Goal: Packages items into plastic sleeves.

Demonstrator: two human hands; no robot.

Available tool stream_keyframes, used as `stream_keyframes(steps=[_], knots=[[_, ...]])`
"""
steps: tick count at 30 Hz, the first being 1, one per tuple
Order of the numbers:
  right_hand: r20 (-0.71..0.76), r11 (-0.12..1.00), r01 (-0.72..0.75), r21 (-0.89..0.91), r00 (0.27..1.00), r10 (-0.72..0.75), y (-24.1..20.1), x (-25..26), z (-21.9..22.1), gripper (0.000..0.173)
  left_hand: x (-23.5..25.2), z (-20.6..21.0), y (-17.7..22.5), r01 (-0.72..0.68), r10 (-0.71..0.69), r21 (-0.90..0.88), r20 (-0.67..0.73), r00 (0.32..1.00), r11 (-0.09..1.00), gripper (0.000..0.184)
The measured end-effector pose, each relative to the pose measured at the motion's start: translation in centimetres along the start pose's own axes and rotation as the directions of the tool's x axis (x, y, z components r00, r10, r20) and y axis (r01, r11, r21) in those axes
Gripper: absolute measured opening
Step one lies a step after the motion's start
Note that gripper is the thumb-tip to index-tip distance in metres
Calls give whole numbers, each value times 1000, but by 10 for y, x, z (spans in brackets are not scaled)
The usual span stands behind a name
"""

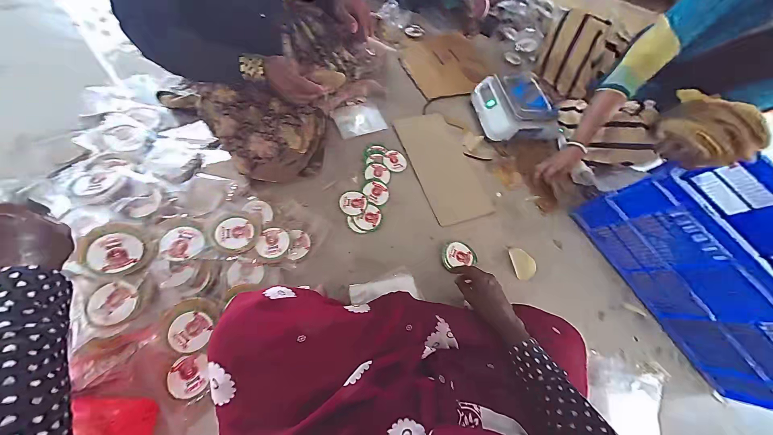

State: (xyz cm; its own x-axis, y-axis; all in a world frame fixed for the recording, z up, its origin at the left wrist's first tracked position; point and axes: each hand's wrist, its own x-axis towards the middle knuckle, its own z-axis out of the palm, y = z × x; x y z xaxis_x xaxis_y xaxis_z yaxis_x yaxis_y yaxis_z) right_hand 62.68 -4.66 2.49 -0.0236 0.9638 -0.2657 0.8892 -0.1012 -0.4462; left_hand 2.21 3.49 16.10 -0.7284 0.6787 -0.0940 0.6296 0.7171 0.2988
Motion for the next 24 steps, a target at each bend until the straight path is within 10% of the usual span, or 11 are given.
stream_keyframes(steps=[2, 5, 8, 12, 16, 21, 24], knots=[[21, 999, 9, 40, 1000, -10, -3, 9, 14, 27, 9, 37, -10, -516, 515, 44, 31, 857, 856, 36], [119, 996, -9, 86, 993, -1, -14, 22, 36, 27, -34, 70, 68, -523, 514, -69, 335, 790, 849, 32], [305, 983, -184, -8, 936, 178, -39, 32, 45, 56, -105, 120, 121, -696, 709, -245, 474, 522, 676, 26], [343, 977, -213, 10, 919, 197, -42, 41, 50, 45, -205, 142, 172, -748, 739, -335, 606, 295, 573, 31], [272, 970, -161, 181, 956, 108, -33, 38, 40, 27, -248, 173, 186, -698, 803, -457, 519, 295, 552, 26], [-32, 895, 167, 413, 985, -169, -43, 31, 30, 22, -271, 200, 189, -858, 901, -432, 427, 76, 277, 29], [-114, 750, 147, 645, 989, -96, -37, 42, 21, 31, -266, 199, 191, -728, 914, -554, 269, 303, 404, 23]])
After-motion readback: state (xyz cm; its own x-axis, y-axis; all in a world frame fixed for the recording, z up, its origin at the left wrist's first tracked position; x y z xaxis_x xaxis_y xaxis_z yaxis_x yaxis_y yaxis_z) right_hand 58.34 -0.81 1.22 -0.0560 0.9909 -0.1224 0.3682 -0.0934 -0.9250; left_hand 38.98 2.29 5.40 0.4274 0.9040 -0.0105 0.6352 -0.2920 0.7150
